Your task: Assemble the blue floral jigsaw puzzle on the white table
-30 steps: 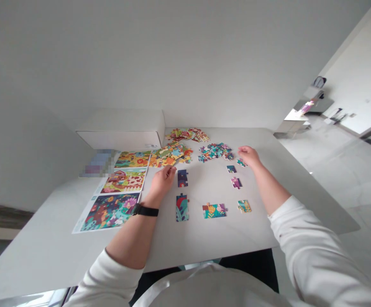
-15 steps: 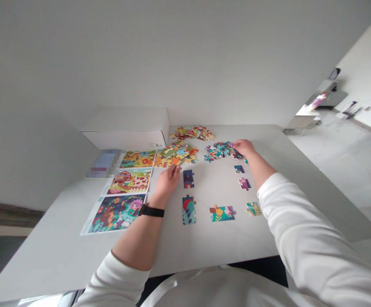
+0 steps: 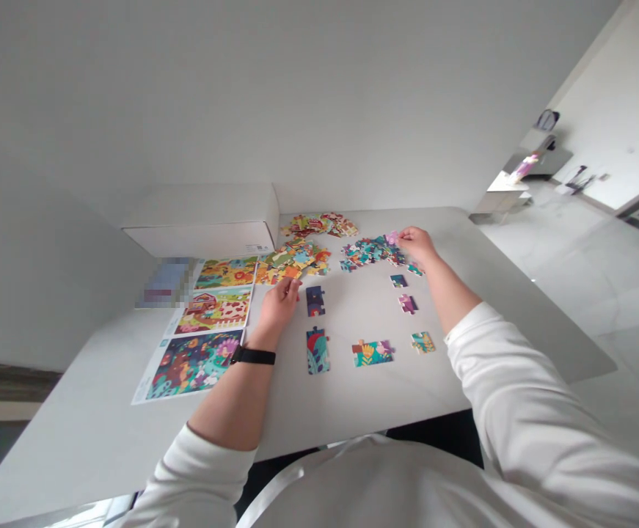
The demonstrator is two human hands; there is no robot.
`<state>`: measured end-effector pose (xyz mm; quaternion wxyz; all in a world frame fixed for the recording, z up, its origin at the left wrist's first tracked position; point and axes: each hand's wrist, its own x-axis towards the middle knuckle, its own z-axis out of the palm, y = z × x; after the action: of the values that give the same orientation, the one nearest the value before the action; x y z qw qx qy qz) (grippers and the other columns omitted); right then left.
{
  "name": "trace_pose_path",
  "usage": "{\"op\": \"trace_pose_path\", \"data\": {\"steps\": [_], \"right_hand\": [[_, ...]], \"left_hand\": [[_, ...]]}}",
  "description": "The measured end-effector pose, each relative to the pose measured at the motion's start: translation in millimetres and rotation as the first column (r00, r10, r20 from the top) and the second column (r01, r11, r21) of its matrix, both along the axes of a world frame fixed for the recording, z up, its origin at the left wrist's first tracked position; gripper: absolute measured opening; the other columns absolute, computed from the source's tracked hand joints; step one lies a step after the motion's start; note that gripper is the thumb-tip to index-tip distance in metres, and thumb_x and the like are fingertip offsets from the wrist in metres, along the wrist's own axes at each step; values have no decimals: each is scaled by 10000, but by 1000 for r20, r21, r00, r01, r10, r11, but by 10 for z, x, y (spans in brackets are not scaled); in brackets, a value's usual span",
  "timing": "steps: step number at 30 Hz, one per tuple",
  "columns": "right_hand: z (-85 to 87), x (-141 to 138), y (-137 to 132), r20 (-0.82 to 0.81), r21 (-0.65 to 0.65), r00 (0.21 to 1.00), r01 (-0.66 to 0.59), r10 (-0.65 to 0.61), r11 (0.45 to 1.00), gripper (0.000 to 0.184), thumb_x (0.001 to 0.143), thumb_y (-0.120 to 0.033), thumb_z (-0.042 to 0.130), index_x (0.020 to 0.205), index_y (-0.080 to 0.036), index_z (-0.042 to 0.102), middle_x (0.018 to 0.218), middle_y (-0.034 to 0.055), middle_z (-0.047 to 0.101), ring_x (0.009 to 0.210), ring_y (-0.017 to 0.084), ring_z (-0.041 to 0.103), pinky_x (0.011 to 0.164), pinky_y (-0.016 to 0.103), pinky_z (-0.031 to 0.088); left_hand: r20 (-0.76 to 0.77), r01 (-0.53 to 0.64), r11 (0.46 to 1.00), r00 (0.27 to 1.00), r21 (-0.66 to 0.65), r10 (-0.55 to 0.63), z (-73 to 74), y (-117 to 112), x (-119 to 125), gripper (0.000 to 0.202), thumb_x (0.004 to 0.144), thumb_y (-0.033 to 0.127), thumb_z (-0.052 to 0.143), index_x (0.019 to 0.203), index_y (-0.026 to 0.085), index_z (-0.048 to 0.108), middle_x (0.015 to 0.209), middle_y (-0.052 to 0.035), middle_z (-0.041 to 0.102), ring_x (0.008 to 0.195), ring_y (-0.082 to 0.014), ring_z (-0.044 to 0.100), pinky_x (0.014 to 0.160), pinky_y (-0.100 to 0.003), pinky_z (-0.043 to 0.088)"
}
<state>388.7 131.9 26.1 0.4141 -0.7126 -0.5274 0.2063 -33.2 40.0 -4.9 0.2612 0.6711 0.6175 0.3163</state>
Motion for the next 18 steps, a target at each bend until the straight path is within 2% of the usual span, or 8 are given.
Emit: {"op": "trace_pose_path", "data": {"steps": [3, 5, 7, 10, 12, 15, 18], "right_hand": [[171, -55, -393, -281, 49, 957, -56, 68, 997, 423, 723, -466, 914, 958, -220, 662, 951, 64, 796, 891, 217, 733, 839, 352, 573], [271, -135, -711, -475, 100, 864, -135, 166, 986, 523, 681, -502, 950, 1025, -245, 653, 942, 37, 782, 850, 205, 722, 795, 354, 572], [320, -257, -1014, -616, 168, 736, -223, 279, 960, 546, 680, -538, 950, 1062, -277, 659, 942, 11, 773, 852, 201, 722, 792, 353, 586], [256, -493, -1332, -708, 221, 609, -290, 358, 931, 497, 690, -529, 954, 1034, -291, 686, 961, -7, 775, 860, 184, 717, 783, 332, 585], [140, -655, -1427, -757, 184, 561, -308, 335, 933, 519, 637, -526, 983, 1001, -283, 704, 938, -8, 774, 826, 174, 703, 760, 321, 580], [-46, -859, -1453, -768, 82, 577, -342, 278, 936, 571, 562, -525, 1006, 992, -263, 737, 910, 9, 779, 780, 169, 683, 698, 301, 553], [-162, -993, -1460, -695, 48, 642, -408, 324, 912, 565, 602, -555, 982, 1020, -244, 765, 907, 21, 778, 787, 169, 679, 676, 285, 528]], "left_hand": [[27, 20, 999, 999, 33, -21, -21, -11, -10, 403, 1037, 545, 448, 1027, 232, 701, 802, -39, 728, 748, -218, 659, 714, -300, 431], [48, 34, 998, 998, 60, -37, -11, -56, -3, 399, 1028, 561, 470, 1003, 228, 689, 784, -32, 714, 733, -210, 648, 712, -300, 437], [90, 52, 995, 994, 87, -59, 30, -133, 28, 398, 1018, 578, 494, 989, 224, 673, 769, -24, 696, 723, -199, 635, 705, -296, 442], [226, 66, 992, 970, 110, -90, 153, -291, 141, 408, 984, 612, 562, 990, 216, 662, 785, -25, 677, 724, -182, 614, 682, -283, 451], [356, 79, 992, 928, 103, -111, 253, -399, 261, 435, 949, 636, 617, 1020, 210, 668, 805, -27, 669, 704, -167, 588, 648, -272, 454], [502, 118, 992, 856, 48, -126, 363, -540, 469, 477, 921, 668, 665, 1057, 212, 661, 813, -15, 658, 612, -125, 511, 571, -245, 425], [535, 180, 984, 831, -3, -151, 384, -645, 645, 513, 882, 677, 717, 1072, 203, 671, 853, -29, 681, 604, -111, 508, 530, -228, 415]]}}
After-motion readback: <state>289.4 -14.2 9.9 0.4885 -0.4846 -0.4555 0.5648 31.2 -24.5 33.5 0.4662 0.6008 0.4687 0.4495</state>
